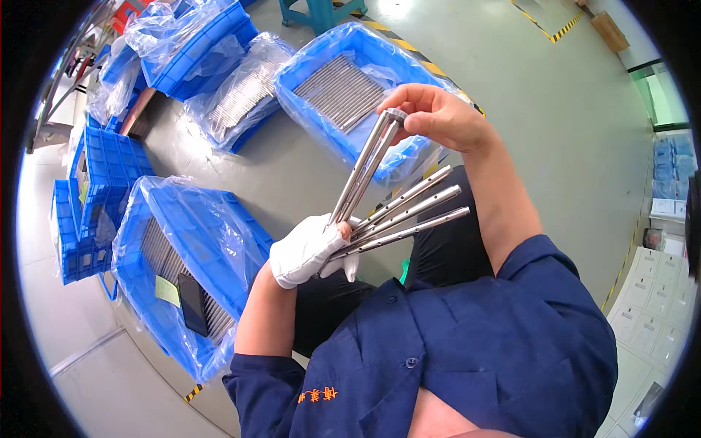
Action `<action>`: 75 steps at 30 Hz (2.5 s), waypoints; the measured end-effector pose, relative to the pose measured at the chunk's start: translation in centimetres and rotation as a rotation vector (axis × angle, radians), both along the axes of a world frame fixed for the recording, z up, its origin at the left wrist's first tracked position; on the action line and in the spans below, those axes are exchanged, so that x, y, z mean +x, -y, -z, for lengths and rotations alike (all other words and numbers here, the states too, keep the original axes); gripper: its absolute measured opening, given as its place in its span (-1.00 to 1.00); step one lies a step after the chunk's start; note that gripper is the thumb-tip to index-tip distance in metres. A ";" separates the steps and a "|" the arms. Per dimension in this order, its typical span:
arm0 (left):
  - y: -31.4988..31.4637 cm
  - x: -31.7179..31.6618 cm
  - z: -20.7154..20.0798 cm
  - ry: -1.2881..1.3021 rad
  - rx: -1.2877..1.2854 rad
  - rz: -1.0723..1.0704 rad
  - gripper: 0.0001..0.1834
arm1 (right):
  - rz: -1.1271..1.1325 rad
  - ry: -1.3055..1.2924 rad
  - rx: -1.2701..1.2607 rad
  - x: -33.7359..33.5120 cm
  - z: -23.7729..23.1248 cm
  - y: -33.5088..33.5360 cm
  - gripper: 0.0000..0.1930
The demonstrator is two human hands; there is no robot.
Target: Picking up and inspecting metal rods and small components from storage crates in a factory setting.
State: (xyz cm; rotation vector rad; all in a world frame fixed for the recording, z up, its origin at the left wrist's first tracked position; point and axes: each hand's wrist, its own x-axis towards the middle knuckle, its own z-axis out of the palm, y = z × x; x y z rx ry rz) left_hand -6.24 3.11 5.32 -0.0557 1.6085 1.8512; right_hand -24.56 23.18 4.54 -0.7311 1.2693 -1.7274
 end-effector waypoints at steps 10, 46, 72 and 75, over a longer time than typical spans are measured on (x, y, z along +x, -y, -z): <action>-0.3 0.1 0.4 0.014 -0.045 0.005 -0.48 | 0.033 -0.076 0.134 0.2 -0.1 -0.1 -0.69; -1.9 1.8 2.1 -0.090 0.102 0.042 -0.52 | 0.082 -0.043 -0.219 -2.9 2.9 -2.5 -0.62; 27.8 19.2 3.1 -0.019 -1.804 -0.325 -0.73 | 0.401 0.246 0.182 -4.1 5.6 -0.4 -0.69; 29.3 18.6 4.9 -0.068 -1.747 -0.189 -0.69 | 0.405 0.231 0.202 -3.9 5.7 0.1 -0.70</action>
